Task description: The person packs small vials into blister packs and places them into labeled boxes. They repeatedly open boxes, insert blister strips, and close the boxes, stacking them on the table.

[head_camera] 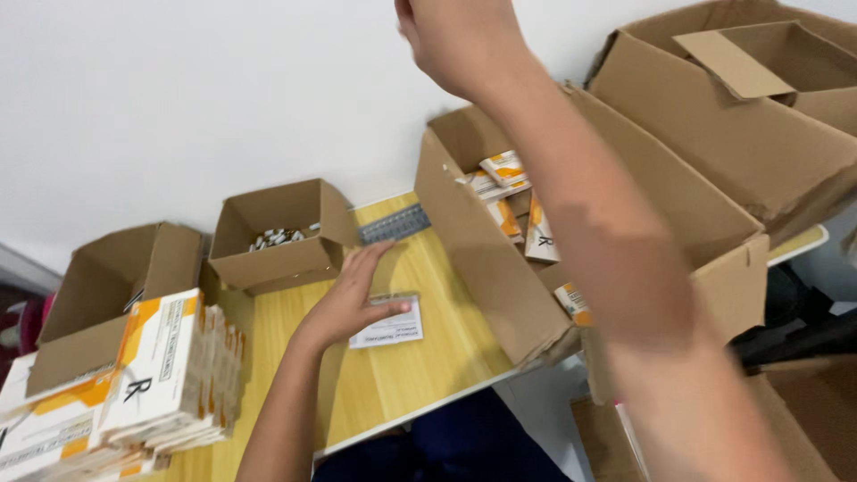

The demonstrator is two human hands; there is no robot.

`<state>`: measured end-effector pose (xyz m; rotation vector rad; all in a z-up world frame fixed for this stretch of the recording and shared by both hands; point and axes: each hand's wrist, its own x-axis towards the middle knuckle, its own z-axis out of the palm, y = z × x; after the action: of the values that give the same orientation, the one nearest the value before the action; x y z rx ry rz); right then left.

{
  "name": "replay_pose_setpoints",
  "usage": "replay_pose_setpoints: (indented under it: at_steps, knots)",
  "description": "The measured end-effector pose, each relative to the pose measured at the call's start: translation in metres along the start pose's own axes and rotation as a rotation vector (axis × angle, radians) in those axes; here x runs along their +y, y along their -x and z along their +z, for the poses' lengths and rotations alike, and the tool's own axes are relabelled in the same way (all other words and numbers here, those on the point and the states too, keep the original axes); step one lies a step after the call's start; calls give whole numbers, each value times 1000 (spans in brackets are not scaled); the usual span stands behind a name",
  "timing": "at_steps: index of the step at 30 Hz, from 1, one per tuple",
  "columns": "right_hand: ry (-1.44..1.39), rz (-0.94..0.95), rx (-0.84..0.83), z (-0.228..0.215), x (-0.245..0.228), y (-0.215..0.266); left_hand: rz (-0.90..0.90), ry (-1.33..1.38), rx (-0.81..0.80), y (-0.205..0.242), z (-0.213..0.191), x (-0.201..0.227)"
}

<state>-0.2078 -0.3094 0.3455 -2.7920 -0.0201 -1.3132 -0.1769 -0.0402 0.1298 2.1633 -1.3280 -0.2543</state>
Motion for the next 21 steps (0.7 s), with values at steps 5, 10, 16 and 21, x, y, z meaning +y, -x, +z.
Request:
replay_pose_setpoints:
  at_steps: [5, 10, 16, 21]
  knots:
    - [492, -68, -562, 4, 116, 87, 391, 75, 81, -62, -4, 74]
    - [457, 329, -1285, 66, 203, 173, 538, 35, 118, -140, 39, 120]
    - [569, 290, -1309, 124, 261, 213, 479, -117, -12, -172, 73, 86]
    - [505, 197, -784, 76, 242, 176, 583, -12, 141, -165, 82, 76]
